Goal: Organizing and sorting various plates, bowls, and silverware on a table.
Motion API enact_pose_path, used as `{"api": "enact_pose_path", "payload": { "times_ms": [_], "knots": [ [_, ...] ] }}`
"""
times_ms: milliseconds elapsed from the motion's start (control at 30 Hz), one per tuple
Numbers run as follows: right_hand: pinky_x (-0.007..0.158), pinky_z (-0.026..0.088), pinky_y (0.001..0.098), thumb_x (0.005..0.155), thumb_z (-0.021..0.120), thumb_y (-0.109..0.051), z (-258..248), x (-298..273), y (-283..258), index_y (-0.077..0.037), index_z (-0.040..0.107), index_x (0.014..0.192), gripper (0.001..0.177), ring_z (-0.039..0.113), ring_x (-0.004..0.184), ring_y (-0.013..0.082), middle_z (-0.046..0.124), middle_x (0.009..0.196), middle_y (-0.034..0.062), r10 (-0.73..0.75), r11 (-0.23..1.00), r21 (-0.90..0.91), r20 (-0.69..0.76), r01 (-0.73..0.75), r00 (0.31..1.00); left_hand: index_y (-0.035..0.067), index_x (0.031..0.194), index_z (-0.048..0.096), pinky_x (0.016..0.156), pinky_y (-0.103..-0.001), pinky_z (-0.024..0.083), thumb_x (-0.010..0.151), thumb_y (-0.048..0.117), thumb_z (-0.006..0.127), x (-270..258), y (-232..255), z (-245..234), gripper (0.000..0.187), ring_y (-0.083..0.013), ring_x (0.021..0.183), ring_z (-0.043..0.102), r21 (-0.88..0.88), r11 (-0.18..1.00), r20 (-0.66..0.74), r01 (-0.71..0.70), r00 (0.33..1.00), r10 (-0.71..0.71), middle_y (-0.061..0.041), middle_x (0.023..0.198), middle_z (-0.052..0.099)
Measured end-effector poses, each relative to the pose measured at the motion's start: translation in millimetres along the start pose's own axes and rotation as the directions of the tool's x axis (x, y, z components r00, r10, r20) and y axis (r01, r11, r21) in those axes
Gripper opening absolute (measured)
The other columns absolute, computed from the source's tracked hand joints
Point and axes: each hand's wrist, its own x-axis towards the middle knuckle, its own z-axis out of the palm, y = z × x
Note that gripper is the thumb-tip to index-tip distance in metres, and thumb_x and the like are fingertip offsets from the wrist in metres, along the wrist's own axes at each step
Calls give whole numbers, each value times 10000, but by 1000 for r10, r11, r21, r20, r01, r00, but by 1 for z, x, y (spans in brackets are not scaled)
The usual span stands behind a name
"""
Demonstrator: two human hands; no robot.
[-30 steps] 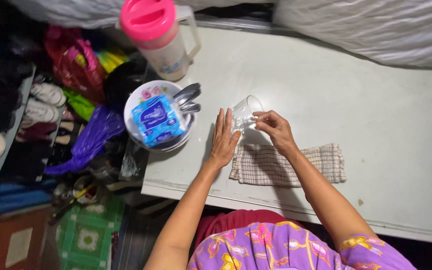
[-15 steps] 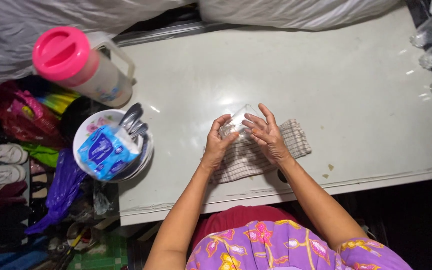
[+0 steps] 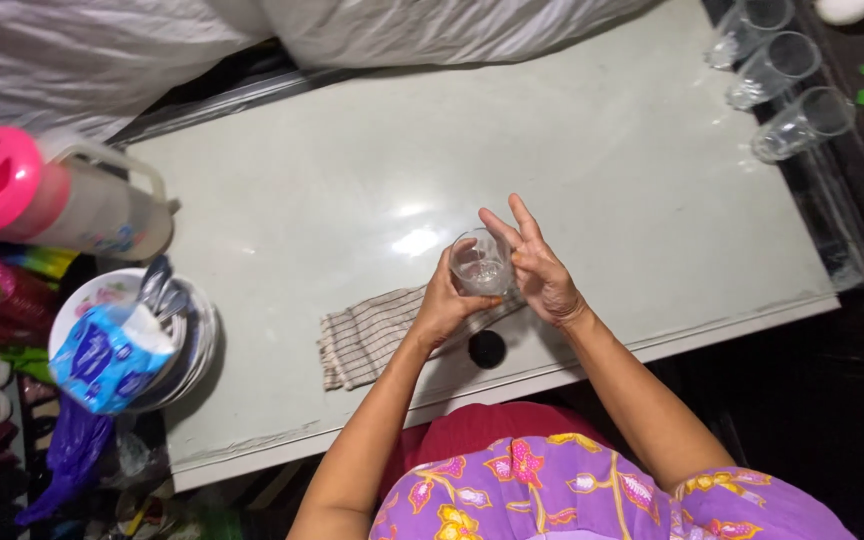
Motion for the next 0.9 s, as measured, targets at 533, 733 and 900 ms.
{"api": "enact_pose_path", "payload": {
  "times_ms": [533, 733, 900],
  "knots": [
    [1262, 129, 450, 869, 665, -150, -120, -32, -40, -79, 318, 1606, 818, 173, 1552, 292, 218, 1690, 145, -220, 716, -659, 97, 228, 971, 290, 1507, 320, 794, -447, 648, 911, 247, 759, 46, 13, 115, 741, -291, 908, 730, -404, 881, 49, 248, 967, -250, -171, 1103, 627],
    [1192, 382, 380, 738, 902, -108, -155, -42, -38, -122, 364, 1599, 1016, 403, 1410, 284, 342, 1425, 110, -365, 630, -743, -28, 225, 931, 289, 1585, 277, 1024, -535, 474, 999, 374, 625, 40, 29, 145, 686, -360, 1246, 568, -217, 963, 114, 162, 984, -140, -272, 1557, 384],
    [1151, 430, 307, 701, 842, 56, -164, -56, -60, -160, 282, 1615, 1094, 454, 1378, 159, 397, 1533, 48, -283, 875, -445, -154, 190, 947, 372, 1638, 8, 1105, -485, 390, 1049, 323, 539, 32, 39, 165, 795, -364, 1448, 384, -187, 982, 201, 31, 980, 8, -167, 1657, 272]
  ]
}}
